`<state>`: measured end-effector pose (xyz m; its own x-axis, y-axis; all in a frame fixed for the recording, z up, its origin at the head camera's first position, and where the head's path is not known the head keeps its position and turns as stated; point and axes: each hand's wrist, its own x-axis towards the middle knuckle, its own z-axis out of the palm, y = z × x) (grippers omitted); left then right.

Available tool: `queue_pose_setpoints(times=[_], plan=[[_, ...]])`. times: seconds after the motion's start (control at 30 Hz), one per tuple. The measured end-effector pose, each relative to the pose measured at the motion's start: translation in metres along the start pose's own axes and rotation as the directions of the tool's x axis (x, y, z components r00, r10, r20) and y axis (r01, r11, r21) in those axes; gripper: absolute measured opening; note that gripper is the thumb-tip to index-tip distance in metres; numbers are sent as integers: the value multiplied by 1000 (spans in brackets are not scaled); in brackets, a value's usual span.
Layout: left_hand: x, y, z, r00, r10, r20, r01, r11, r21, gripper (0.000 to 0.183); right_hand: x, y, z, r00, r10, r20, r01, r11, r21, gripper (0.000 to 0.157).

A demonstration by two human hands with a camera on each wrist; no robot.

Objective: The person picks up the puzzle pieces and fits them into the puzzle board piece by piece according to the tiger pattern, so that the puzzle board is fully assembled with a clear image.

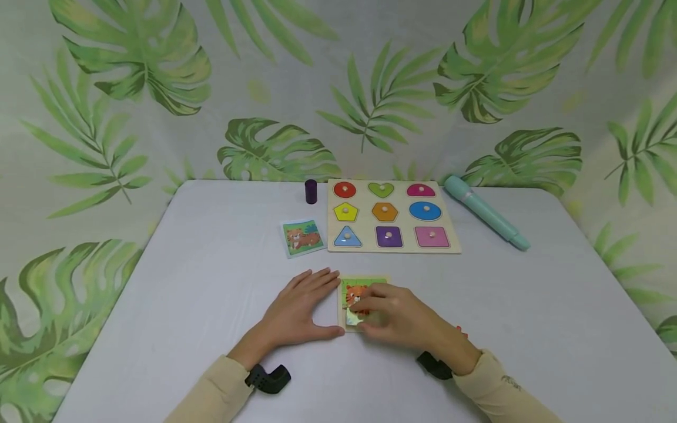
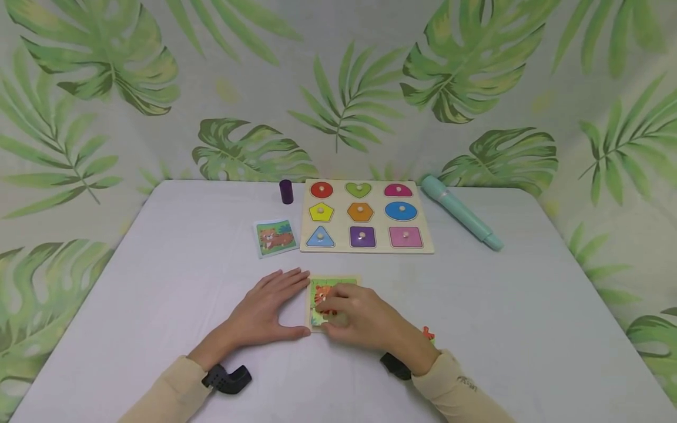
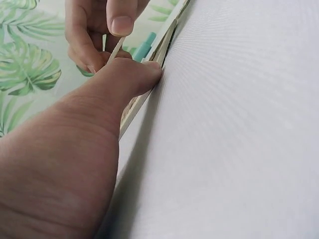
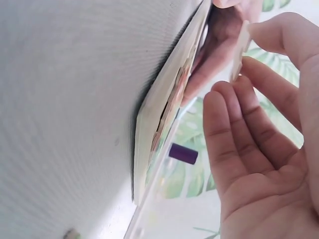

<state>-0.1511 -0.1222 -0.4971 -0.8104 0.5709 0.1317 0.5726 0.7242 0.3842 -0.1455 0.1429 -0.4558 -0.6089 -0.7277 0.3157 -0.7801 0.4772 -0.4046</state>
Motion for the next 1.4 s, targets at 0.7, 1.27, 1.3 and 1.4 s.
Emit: queue_pose_setpoints(times=[0.7,1.27,1.3,1.4], plan=[[1,0,-2,1000,-3,-5,3,1000,-10,97,3,-1,4,994,85,70,-84,996,-10,26],[0,1,-2,1000,-9,1,9,1000,-13,97,4,-3,7,980,130,154,-122,991,-58,24],[0,1,-2,1000,-9,0,9,1000,-16,96,4,-3,6,980,128,155,-120,991,-58,24],[1,2,-2,1000,-10,3,10,1000,-22,96,3,-3,6,979,120,163,-111,992,-64,24]])
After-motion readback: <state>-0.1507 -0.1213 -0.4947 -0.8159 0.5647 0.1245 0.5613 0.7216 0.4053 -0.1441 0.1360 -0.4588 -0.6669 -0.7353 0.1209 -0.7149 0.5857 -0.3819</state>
